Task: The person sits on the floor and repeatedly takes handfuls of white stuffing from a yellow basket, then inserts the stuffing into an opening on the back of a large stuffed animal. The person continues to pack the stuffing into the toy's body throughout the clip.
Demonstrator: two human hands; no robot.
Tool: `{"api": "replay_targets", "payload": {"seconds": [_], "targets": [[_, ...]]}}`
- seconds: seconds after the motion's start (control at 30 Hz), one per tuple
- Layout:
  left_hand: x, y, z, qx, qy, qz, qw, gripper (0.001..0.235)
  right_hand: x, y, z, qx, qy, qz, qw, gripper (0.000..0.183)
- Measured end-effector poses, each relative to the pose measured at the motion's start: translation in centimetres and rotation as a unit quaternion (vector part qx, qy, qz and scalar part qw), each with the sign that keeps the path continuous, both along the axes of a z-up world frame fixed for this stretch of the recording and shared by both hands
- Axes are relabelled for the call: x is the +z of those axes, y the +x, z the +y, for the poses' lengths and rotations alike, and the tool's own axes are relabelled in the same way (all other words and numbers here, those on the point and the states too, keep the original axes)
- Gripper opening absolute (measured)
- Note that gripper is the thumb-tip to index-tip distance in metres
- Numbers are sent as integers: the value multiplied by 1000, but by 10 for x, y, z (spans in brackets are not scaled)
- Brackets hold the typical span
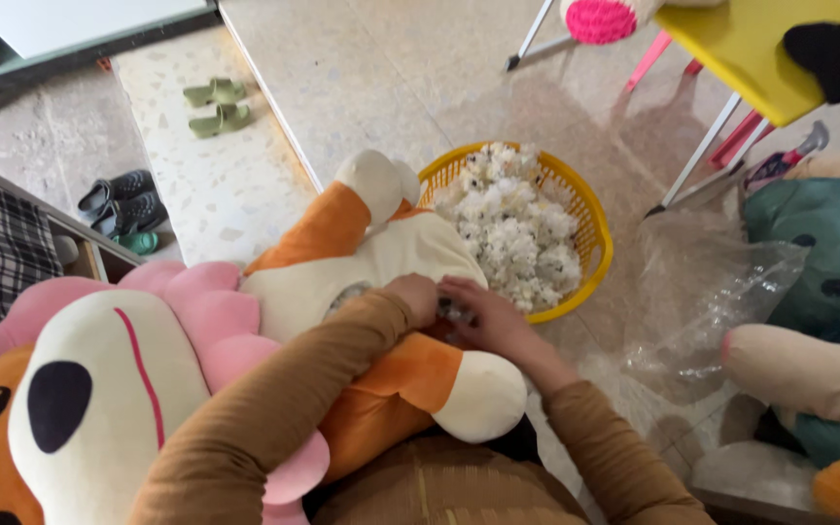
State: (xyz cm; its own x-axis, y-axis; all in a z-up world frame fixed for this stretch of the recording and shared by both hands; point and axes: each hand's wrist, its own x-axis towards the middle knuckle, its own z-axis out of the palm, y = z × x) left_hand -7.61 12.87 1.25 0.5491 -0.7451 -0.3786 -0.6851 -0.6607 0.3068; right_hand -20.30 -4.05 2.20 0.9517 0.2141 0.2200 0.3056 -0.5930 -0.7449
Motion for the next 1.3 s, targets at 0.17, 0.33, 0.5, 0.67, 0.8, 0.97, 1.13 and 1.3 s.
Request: {"api": "replay_targets", "payload": {"seconds": [0.17, 0.33, 0.5, 0.67, 0.8, 0.97, 1.13, 1.3], "targets": [[-12, 2, -7, 86, -11, 47, 995, 34, 6, 8, 30, -119, -115, -31, 986, 41], [-14, -8, -9, 62, -78, -60, 993, 26, -14, 6, 17, -185, 11, -104, 977, 25], [-1, -21, -1, 132, -104, 31, 985, 32, -36, -11, 6, -133, 146, 21, 980, 32], [8, -16, -11, 88, -22, -12, 996, 32, -32, 0, 14, -81, -85, -102, 988, 60], [-4, -16, -13, 61, 10, -58, 996, 27, -25, 4, 18, -105, -118, -8, 988, 76], [2, -23, -10, 107, -29, -53, 992, 26, -14, 13, 17, -159, -98, 80, 979, 49], [24, -25, -2, 94, -27, -23, 995, 25, -35, 9, 5, -149, 112, 155, 970, 41], [48, -18, 0, 65, 3, -20, 998, 40, -58, 3, -20, -178, 331, 144, 915, 39]]}}
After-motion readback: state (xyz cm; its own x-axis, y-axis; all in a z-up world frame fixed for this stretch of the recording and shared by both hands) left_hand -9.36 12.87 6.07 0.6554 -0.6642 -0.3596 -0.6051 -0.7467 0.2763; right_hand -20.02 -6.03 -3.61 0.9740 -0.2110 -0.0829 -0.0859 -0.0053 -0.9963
